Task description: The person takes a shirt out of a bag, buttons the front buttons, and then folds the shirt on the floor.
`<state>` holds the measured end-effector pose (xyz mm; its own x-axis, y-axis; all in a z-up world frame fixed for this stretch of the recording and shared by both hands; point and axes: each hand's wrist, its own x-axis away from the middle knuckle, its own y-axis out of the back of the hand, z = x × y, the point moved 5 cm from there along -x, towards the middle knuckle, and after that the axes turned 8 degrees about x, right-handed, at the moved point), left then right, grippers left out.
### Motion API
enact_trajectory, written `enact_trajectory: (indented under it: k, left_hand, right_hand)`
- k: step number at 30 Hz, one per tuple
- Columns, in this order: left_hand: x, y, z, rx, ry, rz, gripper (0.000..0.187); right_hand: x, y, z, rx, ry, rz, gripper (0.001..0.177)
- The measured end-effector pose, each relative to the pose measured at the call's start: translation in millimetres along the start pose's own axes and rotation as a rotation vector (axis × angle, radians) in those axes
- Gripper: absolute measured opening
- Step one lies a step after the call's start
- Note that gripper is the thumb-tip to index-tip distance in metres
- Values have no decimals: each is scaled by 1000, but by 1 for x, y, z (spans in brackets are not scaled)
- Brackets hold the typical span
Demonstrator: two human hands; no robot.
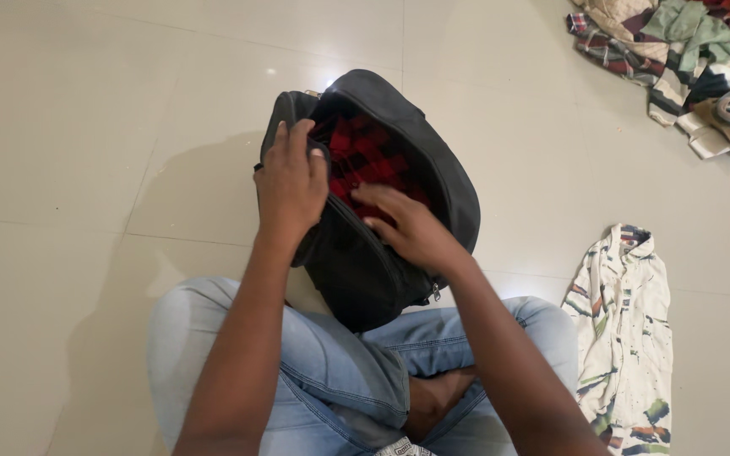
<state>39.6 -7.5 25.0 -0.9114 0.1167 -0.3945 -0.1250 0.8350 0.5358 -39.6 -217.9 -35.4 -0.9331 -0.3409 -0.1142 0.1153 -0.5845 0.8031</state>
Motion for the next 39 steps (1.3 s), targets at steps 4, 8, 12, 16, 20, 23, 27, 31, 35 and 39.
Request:
enact_trajectory:
  k: [4, 8, 12, 16, 20, 23, 27, 31, 35, 39]
  left_hand:
    - [-4, 6, 11, 98, -147, -24, 44]
    - [-3, 16, 5, 72, -148, 49, 48]
    - [-1, 16, -7, -80, -95, 138, 54]
    - [2, 14, -13, -198, -230, 140, 49]
    - [-10, 5, -24, -255, -338, 269, 44]
    - [-31, -10, -41, -316, -450, 406, 39]
    - [-67, -61, -62, -641, -667, 631, 34]
    - [-88, -104, -58, -875, -764, 801, 28]
    - [-97, -109, -34, -844, -782, 790, 25]
    - [-80, -91, 6, -667, -619, 729, 27]
  right_hand:
    - [77, 32, 22, 272, 38, -608, 29]
    - [96, 37, 5, 193, -166, -984, 71]
    - [93, 28, -29, -202, -224, -818, 60]
    - [95, 21, -56, -391, -245, -734, 49]
    - [96, 21, -73, -430, -218, -716, 45]
    - [92, 25, -76, -501, -225, -607, 46]
    - [93, 44, -65, -442, 43, -469, 67]
    - [91, 49, -61, -416, 216, -336, 77]
    - [94, 52, -67, -521, 210, -328, 60]
    - [101, 53, -81, -616, 124, -388, 57]
